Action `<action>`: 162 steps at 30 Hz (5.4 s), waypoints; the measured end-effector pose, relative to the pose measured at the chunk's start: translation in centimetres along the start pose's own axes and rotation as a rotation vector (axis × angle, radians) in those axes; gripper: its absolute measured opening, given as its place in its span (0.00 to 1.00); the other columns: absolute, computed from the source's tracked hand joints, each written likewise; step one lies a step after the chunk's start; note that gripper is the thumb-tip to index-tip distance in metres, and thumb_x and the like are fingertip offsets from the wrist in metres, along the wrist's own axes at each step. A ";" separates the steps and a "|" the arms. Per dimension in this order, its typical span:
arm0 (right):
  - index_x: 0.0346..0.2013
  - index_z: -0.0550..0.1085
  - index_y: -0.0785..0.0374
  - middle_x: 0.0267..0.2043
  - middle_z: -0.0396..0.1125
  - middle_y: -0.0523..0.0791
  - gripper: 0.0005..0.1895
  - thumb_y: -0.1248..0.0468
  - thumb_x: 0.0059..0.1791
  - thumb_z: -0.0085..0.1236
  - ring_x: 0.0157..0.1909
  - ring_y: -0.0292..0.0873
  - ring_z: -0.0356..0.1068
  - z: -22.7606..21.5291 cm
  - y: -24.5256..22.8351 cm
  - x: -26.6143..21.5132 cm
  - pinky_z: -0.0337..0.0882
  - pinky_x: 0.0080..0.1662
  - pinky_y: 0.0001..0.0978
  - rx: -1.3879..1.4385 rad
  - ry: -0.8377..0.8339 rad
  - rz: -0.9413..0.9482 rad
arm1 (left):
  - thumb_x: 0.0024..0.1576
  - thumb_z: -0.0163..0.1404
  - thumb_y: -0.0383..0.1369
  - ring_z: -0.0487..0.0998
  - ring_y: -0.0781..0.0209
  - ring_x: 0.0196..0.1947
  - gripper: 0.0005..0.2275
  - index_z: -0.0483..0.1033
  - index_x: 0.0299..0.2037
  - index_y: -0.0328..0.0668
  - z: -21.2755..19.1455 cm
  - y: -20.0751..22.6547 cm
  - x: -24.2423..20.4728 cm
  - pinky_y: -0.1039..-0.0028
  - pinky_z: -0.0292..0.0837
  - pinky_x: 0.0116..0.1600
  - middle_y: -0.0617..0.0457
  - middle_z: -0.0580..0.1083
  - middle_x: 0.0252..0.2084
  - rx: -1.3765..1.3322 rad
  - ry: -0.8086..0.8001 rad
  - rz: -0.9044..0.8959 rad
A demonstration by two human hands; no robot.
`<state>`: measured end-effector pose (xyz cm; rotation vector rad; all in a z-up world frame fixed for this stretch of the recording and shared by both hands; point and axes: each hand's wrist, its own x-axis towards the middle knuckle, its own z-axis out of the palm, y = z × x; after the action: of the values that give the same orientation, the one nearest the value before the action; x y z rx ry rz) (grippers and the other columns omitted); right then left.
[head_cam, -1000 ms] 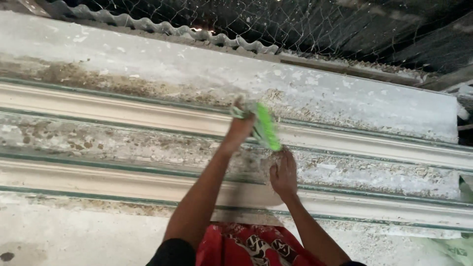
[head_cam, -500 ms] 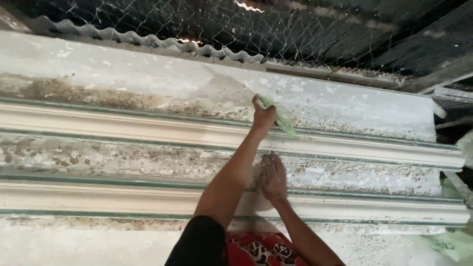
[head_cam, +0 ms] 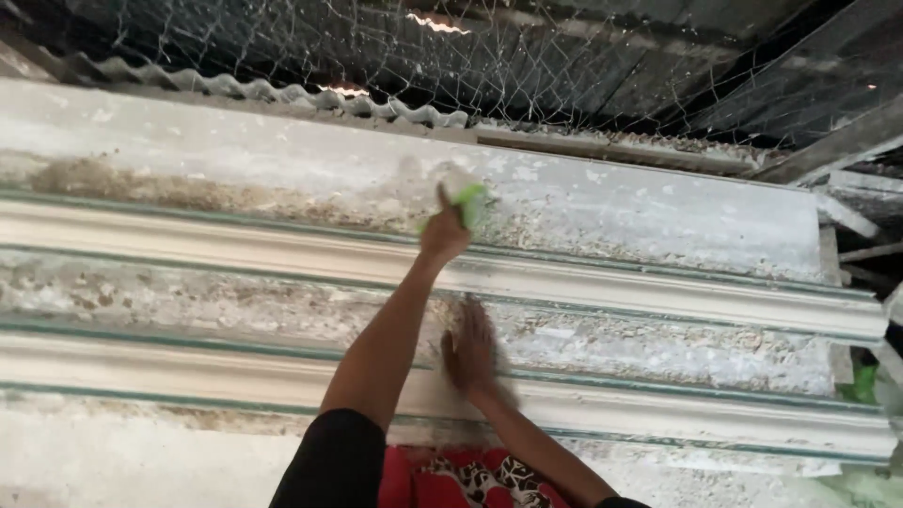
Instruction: Using a small hand brush to remove dust and debris from plaster decorative moldings on a workbench.
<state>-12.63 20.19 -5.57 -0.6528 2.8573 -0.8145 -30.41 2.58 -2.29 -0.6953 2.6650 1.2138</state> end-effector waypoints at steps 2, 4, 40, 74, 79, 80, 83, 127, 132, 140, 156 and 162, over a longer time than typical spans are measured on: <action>0.75 0.55 0.60 0.74 0.51 0.58 0.41 0.41 0.51 0.39 0.76 0.64 0.47 -3.8 2.0 0.8 0.51 0.70 0.58 0.254 -0.009 -0.040 | 0.55 0.51 0.44 0.78 0.33 0.53 0.45 0.28 0.77 0.60 -1.3 3.9 -1.7 0.46 0.74 0.57 0.32 0.77 0.52 -0.180 0.024 0.031; 0.76 0.53 0.59 0.75 0.50 0.58 0.49 0.28 0.52 0.26 0.77 0.64 0.45 -7.1 5.5 2.4 0.46 0.72 0.54 0.508 -0.015 -0.084 | 0.59 0.52 0.52 0.76 0.37 0.59 0.42 0.36 0.78 0.71 -4.0 6.4 -2.5 0.50 0.70 0.62 0.33 0.75 0.57 -0.359 0.056 0.072; 0.69 0.63 0.58 0.65 0.64 0.53 0.28 0.57 0.54 0.40 0.64 0.59 0.67 -18.1 23.7 14.1 0.69 0.59 0.55 -0.159 0.272 0.120 | 0.59 0.46 0.38 0.83 0.38 0.44 0.38 0.36 0.78 0.63 10.3 19.4 3.2 0.42 0.78 0.49 0.47 0.79 0.50 0.140 0.028 0.207; 0.66 0.68 0.64 0.57 0.69 0.57 0.28 0.56 0.53 0.40 0.55 0.59 0.73 -16.7 24.9 13.6 0.66 0.62 0.49 -0.255 0.362 -0.059 | 0.58 0.48 0.39 0.72 0.42 0.37 0.13 0.60 0.49 0.48 11.2 14.7 -6.0 0.50 0.66 0.44 0.39 0.68 0.33 -0.783 0.317 -0.169; 0.66 0.68 0.62 0.52 0.70 0.56 0.30 0.58 0.49 0.45 0.52 0.60 0.72 -15.8 26.4 14.1 0.69 0.59 0.48 -0.269 0.414 -0.097 | 0.62 0.43 0.34 0.68 0.68 0.14 0.16 0.74 0.21 0.45 -3.4 18.2 -10.6 0.69 0.63 0.22 0.54 0.67 0.12 -0.795 0.430 -0.134; 0.67 0.67 0.61 0.52 0.71 0.55 0.30 0.57 0.50 0.43 0.52 0.58 0.73 -15.6 26.2 14.1 0.69 0.59 0.48 -0.251 0.415 -0.050 | 0.58 0.47 0.27 0.72 0.66 0.23 0.07 0.74 0.28 0.44 -5.6 17.4 -11.9 0.68 0.66 0.30 0.55 0.69 0.21 -1.090 0.604 -0.035; 0.68 0.66 0.59 0.52 0.72 0.54 0.31 0.55 0.50 0.42 0.52 0.57 0.74 -15.9 25.1 14.2 0.68 0.60 0.48 -0.231 0.410 -0.008 | 0.61 0.45 0.26 0.70 0.68 0.25 0.08 0.62 0.49 0.36 -3.3 6.7 -7.6 0.74 0.67 0.30 0.60 0.67 0.26 -1.076 0.887 0.035; 0.68 0.64 0.66 0.61 0.67 0.55 0.33 0.46 0.56 0.33 0.60 0.57 0.70 -15.3 27.9 14.2 0.65 0.64 0.51 -0.284 0.323 0.013 | 0.63 0.41 0.32 0.77 0.51 0.17 0.37 0.30 0.79 0.54 15.7 22.1 -1.8 0.65 0.69 0.22 0.44 0.78 0.30 -0.071 -0.235 0.356; 0.68 0.64 0.67 0.62 0.66 0.57 0.28 0.58 0.55 0.42 0.57 0.61 0.70 -16.1 26.1 13.6 0.68 0.58 0.56 -0.251 0.363 -0.006 | 0.63 0.44 0.28 0.77 0.72 0.32 0.21 0.71 0.68 0.45 11.2 7.6 -3.1 0.80 0.69 0.39 0.50 0.79 0.46 -0.508 0.242 0.124; 0.64 0.69 0.63 0.61 0.69 0.53 0.29 0.59 0.49 0.45 0.58 0.56 0.71 -15.9 25.6 14.3 0.68 0.59 0.50 -0.283 0.410 -0.023 | 0.67 0.44 0.33 0.75 0.50 0.34 0.08 0.62 0.53 0.55 7.8 -11.8 -10.7 0.65 0.75 0.32 0.42 0.67 0.45 -0.680 0.939 -0.050; 0.35 0.71 0.59 0.28 0.71 0.54 0.12 0.58 0.59 0.47 0.34 0.62 0.75 -21.8 19.7 -0.6 0.67 0.42 0.58 0.084 0.106 0.387 | 0.70 0.43 0.35 0.61 0.19 0.65 0.24 0.57 0.73 0.29 -7.5 0.3 -21.6 0.38 0.56 0.69 0.19 0.61 0.67 -0.273 0.964 0.097; 0.30 0.64 0.59 0.23 0.63 0.53 0.15 0.60 0.61 0.45 0.25 0.60 0.66 -15.6 23.5 -0.5 0.60 0.33 0.25 0.194 0.133 0.185 | 0.59 0.44 0.55 0.84 0.37 0.41 0.32 0.49 0.75 0.80 1.7 13.5 -24.6 0.50 0.79 0.52 0.35 0.78 0.49 -0.814 0.149 -0.327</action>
<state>-24.24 45.84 -4.57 -0.3164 2.8469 -1.1221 -15.00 20.23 13.24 -1.2915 1.9471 2.1933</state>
